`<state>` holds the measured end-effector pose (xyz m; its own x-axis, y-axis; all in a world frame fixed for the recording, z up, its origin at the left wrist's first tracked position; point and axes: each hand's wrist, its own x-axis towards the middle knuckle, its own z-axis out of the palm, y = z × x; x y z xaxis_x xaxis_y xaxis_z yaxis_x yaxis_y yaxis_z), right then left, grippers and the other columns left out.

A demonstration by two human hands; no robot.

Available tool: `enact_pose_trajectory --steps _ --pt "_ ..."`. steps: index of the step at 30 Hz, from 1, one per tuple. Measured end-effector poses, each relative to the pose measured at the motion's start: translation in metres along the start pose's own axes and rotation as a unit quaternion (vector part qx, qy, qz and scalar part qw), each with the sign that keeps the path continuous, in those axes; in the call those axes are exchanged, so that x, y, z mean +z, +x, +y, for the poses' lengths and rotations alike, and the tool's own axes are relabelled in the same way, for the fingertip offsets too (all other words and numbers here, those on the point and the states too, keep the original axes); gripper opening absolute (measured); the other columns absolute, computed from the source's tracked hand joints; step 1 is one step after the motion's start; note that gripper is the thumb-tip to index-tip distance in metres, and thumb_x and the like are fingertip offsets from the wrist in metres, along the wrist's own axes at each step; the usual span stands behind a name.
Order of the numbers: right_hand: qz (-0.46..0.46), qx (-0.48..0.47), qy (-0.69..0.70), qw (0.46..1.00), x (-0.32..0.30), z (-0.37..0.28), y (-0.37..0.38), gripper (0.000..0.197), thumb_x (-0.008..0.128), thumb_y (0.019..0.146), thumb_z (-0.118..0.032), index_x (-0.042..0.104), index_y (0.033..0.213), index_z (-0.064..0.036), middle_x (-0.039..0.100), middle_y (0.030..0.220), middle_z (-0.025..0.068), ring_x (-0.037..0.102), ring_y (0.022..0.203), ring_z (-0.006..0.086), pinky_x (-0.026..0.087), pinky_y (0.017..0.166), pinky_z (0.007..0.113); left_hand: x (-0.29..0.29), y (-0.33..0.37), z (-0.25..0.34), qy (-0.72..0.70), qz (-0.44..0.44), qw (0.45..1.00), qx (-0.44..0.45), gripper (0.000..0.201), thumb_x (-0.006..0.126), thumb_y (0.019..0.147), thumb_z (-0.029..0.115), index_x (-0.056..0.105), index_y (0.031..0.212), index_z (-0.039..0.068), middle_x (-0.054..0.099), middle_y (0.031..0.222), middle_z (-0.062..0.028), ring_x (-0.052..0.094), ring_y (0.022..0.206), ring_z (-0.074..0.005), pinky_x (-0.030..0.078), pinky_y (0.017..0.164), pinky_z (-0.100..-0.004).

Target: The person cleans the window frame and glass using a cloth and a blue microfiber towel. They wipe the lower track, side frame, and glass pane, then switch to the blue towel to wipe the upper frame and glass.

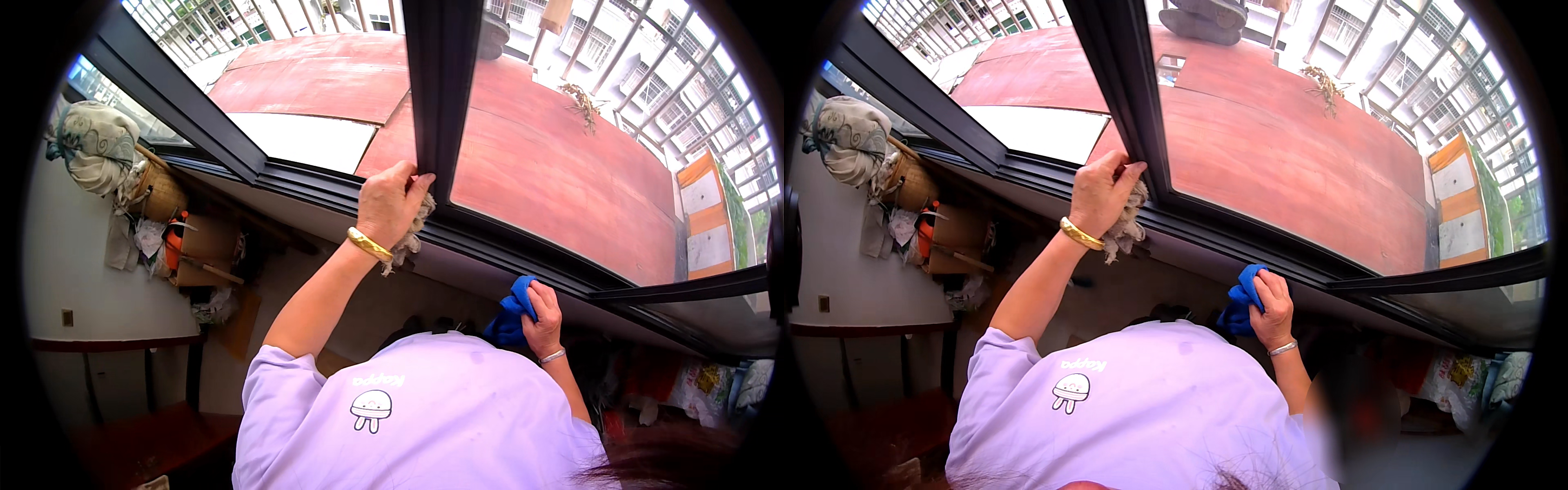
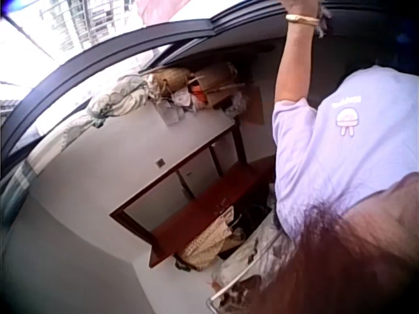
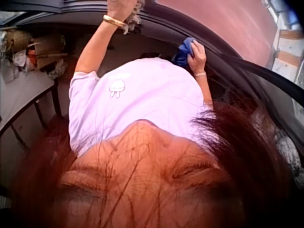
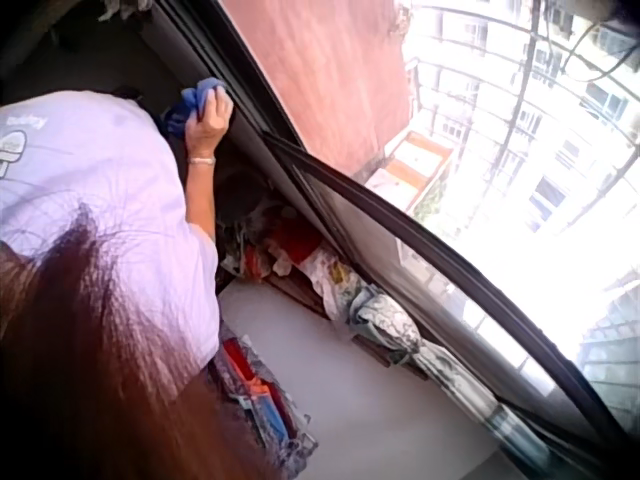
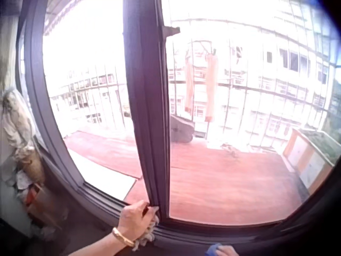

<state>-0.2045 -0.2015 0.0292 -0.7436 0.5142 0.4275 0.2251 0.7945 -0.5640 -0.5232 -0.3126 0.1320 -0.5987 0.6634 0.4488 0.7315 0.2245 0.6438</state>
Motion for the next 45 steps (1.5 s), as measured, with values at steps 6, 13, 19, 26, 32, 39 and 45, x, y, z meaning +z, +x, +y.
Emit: enact_pose_trajectory --steps 6,13,19,26,32,39,45 --pt "-0.006 0.006 0.001 1.0 -0.007 0.009 -0.006 0.045 0.06 0.06 0.012 0.064 0.103 0.0018 0.062 0.109 0.0172 0.06 0.102 0.0371 0.05 0.088 0.041 0.034 -0.01 0.038 -0.038 -0.031 0.999 0.022 0.015 0.064 0.088 0.015 0.061 0.084 0.001 0.062 0.07 -0.017 0.062 0.065 -0.0344 0.048 0.058 -0.0383" --pt "-0.012 0.011 0.008 1.0 -0.016 0.019 -0.011 0.046 0.059 0.059 0.011 0.064 0.104 0.0024 0.062 0.11 0.0175 0.059 0.102 0.0377 0.05 0.089 0.042 0.073 -0.022 0.079 -0.066 -0.075 0.993 0.059 0.012 0.059 0.087 0.011 0.061 0.092 0.0 0.063 0.076 -0.0171 0.063 0.07 -0.0353 0.051 0.062 -0.041" --pt "-0.005 0.001 0.008 1.0 -0.022 0.026 -0.014 0.048 0.059 0.058 0.01 0.063 0.105 0.0028 0.061 0.11 0.0191 0.059 0.102 0.0389 0.049 0.09 0.043 0.105 -0.03 0.111 -0.104 -0.13 0.983 0.073 0.018 0.06 0.086 0.011 0.058 0.098 -0.001 0.063 0.076 -0.0187 0.063 0.07 -0.036 0.051 0.061 -0.0417" --pt "-0.04 -0.037 0.052 0.997 -0.024 0.02 0.003 0.048 0.06 0.057 0.009 0.062 0.105 0.002 0.06 0.106 0.019 0.058 0.098 0.0399 0.049 0.084 0.044 0.114 -0.03 0.131 -0.191 -0.241 0.95 0.056 0.029 0.063 0.085 0.012 0.059 0.112 0.001 0.064 0.078 -0.0165 0.064 0.069 -0.0315 0.051 0.06 -0.0367" --pt "-0.061 -0.109 0.117 0.985 -0.011 -0.015 0.058 0.051 0.061 0.059 0.01 0.061 0.109 0.0016 0.059 0.114 0.0187 0.057 0.102 0.039 0.049 0.087 0.042 0.048 -0.047 0.083 -0.312 -0.197 0.926 -0.075 0.035 0.063 0.089 0.004 0.059 0.124 0.0 0.063 0.078 -0.0031 0.058 0.071 -0.0047 0.05 0.064 -0.0216" --pt "-0.019 -0.052 0.027 0.998 0.029 -0.05 0.145 0.051 0.058 0.067 0.009 0.058 0.118 0.003 0.058 0.121 0.0199 0.056 0.106 0.0378 0.047 0.092 0.041 -0.08 -0.102 -0.002 -0.297 0.035 0.929 -0.216 0.031 0.059 0.093 0.003 0.059 0.124 0.0 0.063 0.079 -0.001 0.057 0.071 -0.0035 0.046 0.063 -0.0168" --pt "-0.123 -0.038 -0.104 0.986 0.111 -0.062 0.196 0.044 0.058 0.072 0.0 0.058 0.116 -0.0003 0.058 0.119 0.0171 0.055 0.102 0.0368 0.047 0.09 0.042 -0.162 -0.155 -0.072 -0.243 0.153 0.917 -0.278 0.03 0.056 0.094 0.005 0.059 0.124 0.0 0.063 0.078 -0.002 0.054 0.067 -0.0036 0.042 0.061 -0.0165"
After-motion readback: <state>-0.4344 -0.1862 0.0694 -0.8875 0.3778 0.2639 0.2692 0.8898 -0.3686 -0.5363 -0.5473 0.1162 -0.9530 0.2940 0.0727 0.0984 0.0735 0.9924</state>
